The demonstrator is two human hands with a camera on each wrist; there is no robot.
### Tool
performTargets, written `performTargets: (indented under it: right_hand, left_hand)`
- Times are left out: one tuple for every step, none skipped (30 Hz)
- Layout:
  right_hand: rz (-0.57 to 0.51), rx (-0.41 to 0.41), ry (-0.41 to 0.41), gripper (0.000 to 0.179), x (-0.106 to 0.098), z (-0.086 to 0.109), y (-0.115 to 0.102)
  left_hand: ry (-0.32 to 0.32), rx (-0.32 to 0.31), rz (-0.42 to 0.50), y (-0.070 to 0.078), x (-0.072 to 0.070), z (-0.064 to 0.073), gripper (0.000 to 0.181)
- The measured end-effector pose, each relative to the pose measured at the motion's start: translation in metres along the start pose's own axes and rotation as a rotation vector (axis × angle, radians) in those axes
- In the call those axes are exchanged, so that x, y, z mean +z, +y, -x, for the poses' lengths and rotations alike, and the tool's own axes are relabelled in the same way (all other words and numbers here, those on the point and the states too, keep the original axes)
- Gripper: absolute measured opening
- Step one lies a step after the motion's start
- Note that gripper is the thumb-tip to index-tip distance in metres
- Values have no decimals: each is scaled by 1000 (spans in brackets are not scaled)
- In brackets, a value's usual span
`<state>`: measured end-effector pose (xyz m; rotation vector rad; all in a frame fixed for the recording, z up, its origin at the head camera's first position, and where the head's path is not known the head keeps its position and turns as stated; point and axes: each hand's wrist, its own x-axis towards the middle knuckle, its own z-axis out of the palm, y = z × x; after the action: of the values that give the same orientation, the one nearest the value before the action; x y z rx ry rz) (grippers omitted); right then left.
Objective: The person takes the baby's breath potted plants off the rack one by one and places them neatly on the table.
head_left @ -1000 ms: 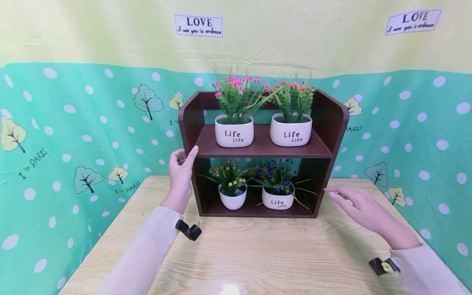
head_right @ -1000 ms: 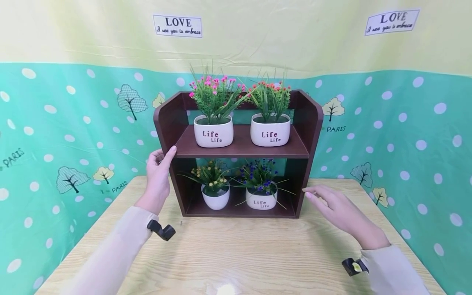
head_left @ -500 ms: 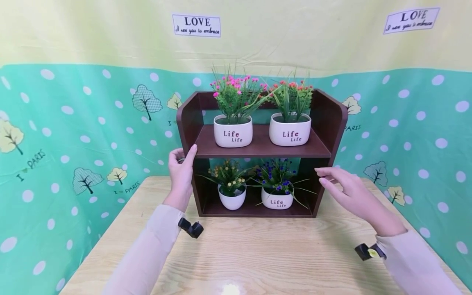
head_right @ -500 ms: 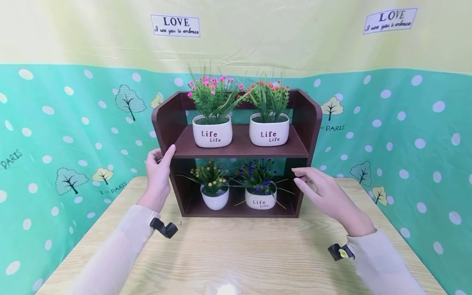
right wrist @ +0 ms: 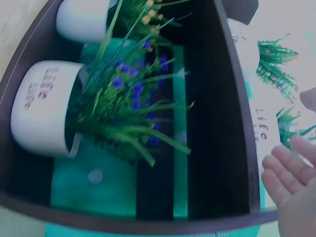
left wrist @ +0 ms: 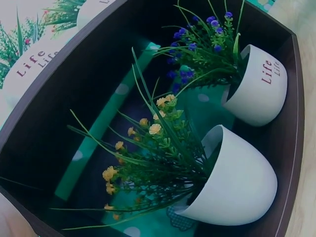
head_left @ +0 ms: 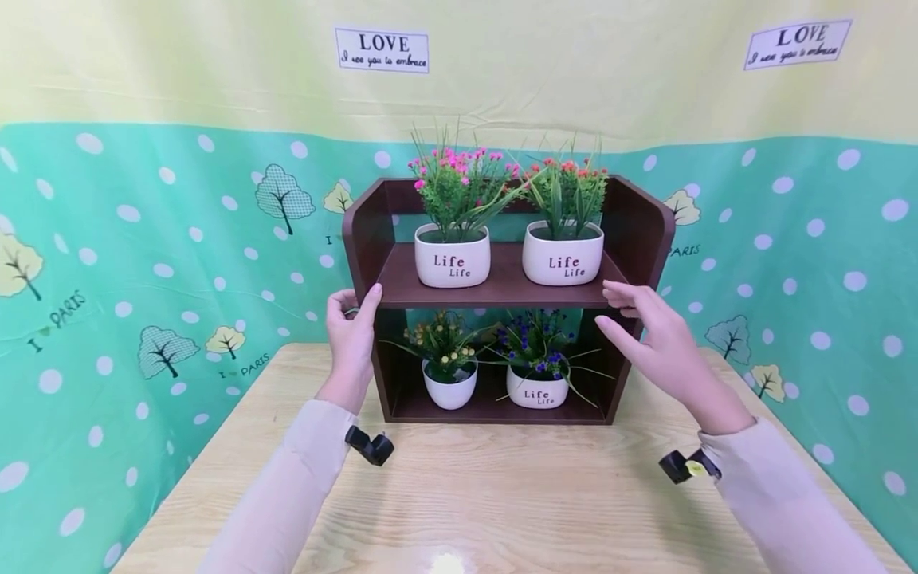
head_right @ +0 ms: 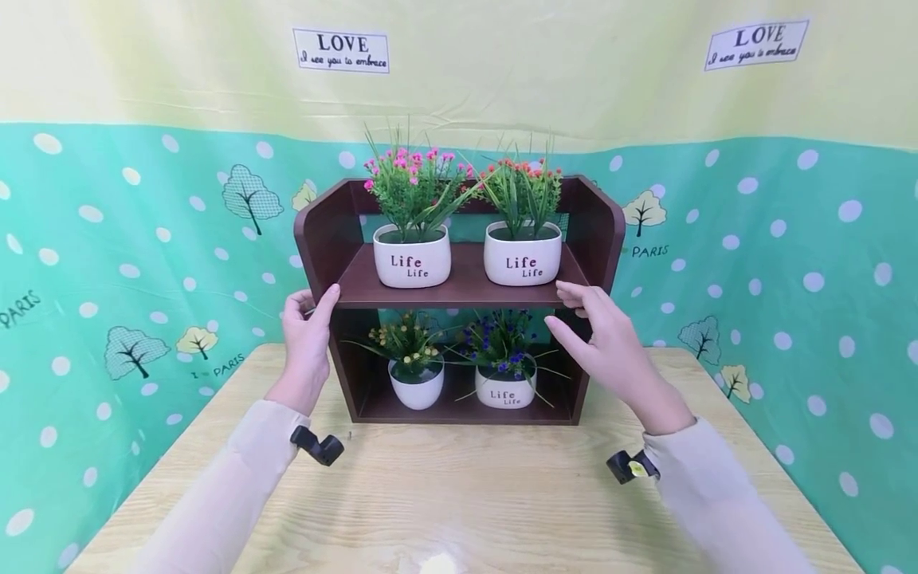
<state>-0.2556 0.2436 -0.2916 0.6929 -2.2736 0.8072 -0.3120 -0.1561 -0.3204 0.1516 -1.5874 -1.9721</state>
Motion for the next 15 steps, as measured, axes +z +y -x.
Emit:
performTargets:
  right_hand:
    - [-13, 26, -3, 54, 1, -2, -1]
    - [-25, 51, -7, 57, 2, -5, -3]
    - [-39, 75, -9, 61, 2, -7, -4]
    - [-48, 97, -10, 65, 3, -10, -5]
    - [-59, 114, -9, 68, 4, -14, -6]
    - [-70, 131, -8, 72, 5, -17, -7]
    - [-82, 150, -8, 75, 6, -20, -8]
    - [-93, 166, -6, 78, 7, -24, -9]
    - [-102, 179, -4, 80, 7, -27, -9]
    - [-116, 191, -5, 82, 8, -30, -10]
    - [-129, 202, -6, 84, 8, -33, -10]
    - [-140, 213, -8, 86, 9, -36, -10]
    - [-149, 226, -13, 88, 9, -39, -10]
    - [-156, 237, -18, 90, 9, -42, -10]
    - [-163, 251, -23, 92, 9, -45, -11]
  left_hand:
    - [-1, 0, -2, 0, 0, 0, 42]
    - [-1, 1, -2, 0, 0, 0, 42]
    - [-2, 0, -4, 0, 0, 0, 42]
    - [-4, -1, -5, -1, 0, -1, 42]
    - [-5, 0, -4, -1, 0, -1, 42]
    - [-6, -1, -6, -1, 0, -1, 42]
    - [-9, -2, -7, -1, -1, -1, 42]
    - [-11, -2, -6, -1, -1, -1, 42]
    - [-12, -1, -6, -1, -1, -1, 42]
    - [-13, 0, -4, 0, -1, -1, 41]
    - [-14, 0, -4, 0, -1, 0, 41]
    - [-13, -1, -4, 0, -1, 0, 41]
    - [-14, -1, 0, 1, -1, 0, 40]
    - [-14, -4, 0, 1, -1, 1, 40]
    - [-15, -6, 1, 1, -1, 1, 40]
